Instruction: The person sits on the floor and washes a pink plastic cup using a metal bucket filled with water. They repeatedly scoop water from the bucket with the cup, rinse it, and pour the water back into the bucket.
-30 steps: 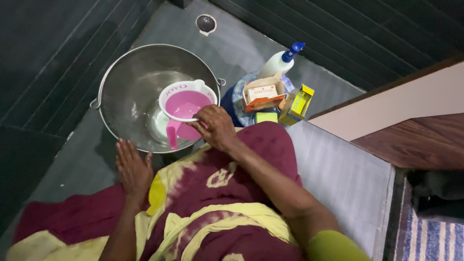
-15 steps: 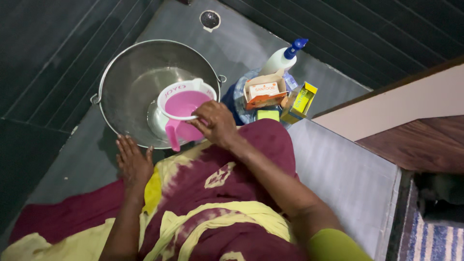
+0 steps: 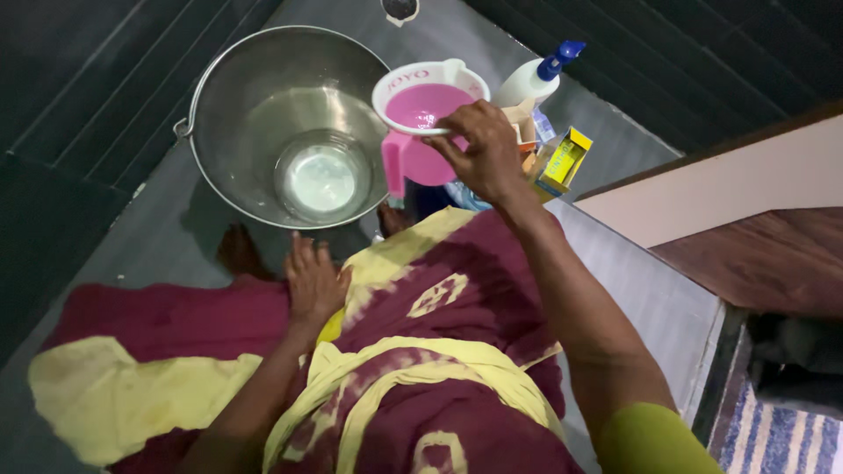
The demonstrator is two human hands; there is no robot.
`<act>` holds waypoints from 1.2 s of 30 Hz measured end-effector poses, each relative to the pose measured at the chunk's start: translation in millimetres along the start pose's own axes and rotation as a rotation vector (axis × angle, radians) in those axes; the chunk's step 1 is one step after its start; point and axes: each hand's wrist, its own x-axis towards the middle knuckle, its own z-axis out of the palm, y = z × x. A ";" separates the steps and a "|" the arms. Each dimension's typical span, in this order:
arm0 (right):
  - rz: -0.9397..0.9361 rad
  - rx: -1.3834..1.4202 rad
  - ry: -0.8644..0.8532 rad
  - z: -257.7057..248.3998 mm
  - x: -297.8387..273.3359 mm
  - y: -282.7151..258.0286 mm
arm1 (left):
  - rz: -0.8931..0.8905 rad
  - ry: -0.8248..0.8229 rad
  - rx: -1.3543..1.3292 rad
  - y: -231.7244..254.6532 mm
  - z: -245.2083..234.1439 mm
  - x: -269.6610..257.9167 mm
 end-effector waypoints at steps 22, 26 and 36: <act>-0.375 -0.024 -0.508 12.2 51.0 3.1 | -0.817 0.116 -1.392 -84.0 96.6 81.6; -0.235 -0.061 -0.568 19.7 62.1 -10.9 | -0.811 0.236 -1.355 -126.1 97.6 87.7; 0.165 0.037 -0.267 35.6 40.7 -47.0 | -0.906 0.460 -0.741 -167.1 28.5 94.0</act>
